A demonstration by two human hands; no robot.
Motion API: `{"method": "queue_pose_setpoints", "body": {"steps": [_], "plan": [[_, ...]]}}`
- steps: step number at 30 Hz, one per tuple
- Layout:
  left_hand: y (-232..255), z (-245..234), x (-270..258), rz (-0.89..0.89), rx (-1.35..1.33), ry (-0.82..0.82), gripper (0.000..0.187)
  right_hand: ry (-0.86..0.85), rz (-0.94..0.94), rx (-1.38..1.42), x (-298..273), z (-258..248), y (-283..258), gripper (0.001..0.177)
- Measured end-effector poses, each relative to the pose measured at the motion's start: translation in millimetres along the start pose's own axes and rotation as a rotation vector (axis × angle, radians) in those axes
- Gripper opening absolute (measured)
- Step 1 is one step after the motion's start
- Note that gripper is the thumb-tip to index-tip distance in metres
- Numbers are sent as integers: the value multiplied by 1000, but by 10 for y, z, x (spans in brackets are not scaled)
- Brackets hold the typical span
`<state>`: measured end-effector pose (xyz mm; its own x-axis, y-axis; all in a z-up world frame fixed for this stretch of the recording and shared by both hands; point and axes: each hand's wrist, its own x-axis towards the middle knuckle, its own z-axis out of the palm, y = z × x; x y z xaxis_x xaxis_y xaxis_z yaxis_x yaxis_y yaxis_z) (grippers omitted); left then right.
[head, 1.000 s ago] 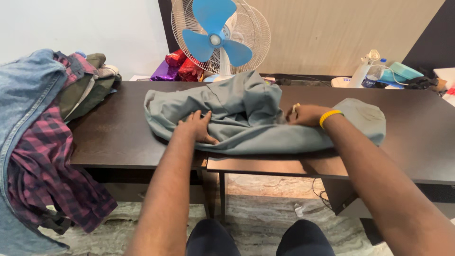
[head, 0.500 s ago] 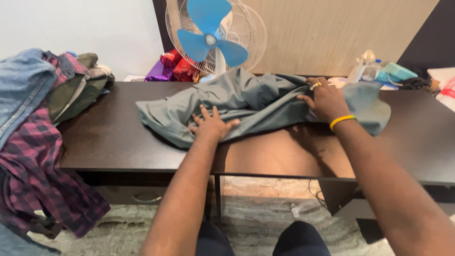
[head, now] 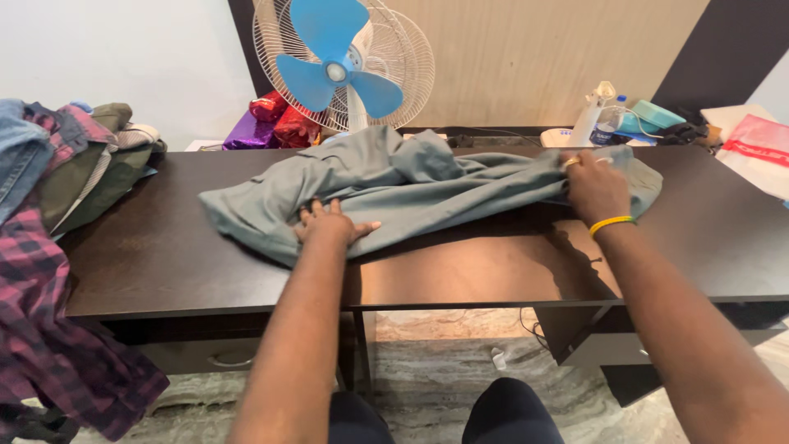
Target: The person folds a pair of light blue trousers on a dark desk, smoothing and aligning the fabric before folding it into a compact rectangle. Then the person picks up a red and black plaid shirt and begins to unfold and smooth it on the desk.
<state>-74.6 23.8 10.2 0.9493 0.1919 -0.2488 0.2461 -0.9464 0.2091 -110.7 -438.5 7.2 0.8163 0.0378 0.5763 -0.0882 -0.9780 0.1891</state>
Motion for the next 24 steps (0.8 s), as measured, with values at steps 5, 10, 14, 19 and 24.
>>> {"method": "queue_pose_setpoints", "body": {"steps": [5,10,14,19,24], "plan": [[127,-69,-132,-253,-6,-29,137,-104,-159,292,-200,25,62,45],[50,-186,35,-154,231,17,122,127,-116,302,-368,-114,181,29],[-27,-140,210,-121,275,173,100,106,38,167,-536,-309,307,17],[-267,124,250,414,337,601,54,366,-216,72,-697,-407,734,11],[-200,380,184,545,84,423,71,158,-105,97,-917,-157,1328,24]]}}
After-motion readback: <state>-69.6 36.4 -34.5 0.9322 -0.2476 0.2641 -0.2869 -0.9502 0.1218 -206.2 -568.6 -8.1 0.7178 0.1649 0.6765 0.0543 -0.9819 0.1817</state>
